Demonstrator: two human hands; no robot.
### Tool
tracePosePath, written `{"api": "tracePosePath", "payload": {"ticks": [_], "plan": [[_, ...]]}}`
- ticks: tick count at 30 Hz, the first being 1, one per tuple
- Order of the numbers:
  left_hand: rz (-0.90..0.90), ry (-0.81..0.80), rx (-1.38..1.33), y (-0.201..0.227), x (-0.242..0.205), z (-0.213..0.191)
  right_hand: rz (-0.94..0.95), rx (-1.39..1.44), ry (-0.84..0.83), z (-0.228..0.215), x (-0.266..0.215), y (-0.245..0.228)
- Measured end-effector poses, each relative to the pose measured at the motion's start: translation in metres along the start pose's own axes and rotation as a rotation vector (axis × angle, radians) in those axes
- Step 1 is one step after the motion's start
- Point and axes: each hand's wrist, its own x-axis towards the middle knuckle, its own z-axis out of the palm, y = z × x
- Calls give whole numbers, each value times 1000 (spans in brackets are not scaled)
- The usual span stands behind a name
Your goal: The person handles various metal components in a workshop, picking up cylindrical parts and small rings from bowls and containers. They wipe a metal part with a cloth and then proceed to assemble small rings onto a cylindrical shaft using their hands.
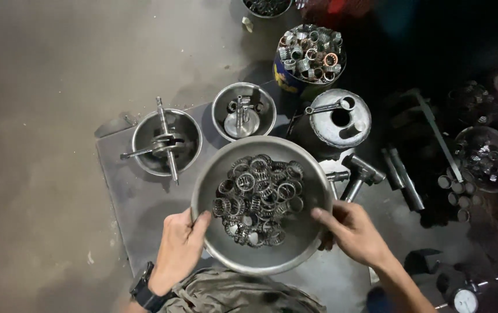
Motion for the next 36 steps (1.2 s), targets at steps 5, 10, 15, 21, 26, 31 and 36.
{"api": "tracePosePath", "payload": {"ticks": [5,10,15,21,26,31,36], "plan": [[69,98,48,3,-12,-2,-720,-274,585,4,-19,-47],[77,73,72,4,-16,0,-976,-643,692,6,-10,-71],[30,43,54,3,-17,2,-1064,-851,518,18,1,-79],[22,30,51,9,-16,2,-1045,-993,366,31,11,-80],[7,-3,25,18,-17,0,-1047,-1004,430,39,24,-82],[31,-6,72,13,-19,8,-898,-1096,330,62,53,-64],[54,0,31,15,-18,5,-1044,-886,366,50,33,-88]]}}
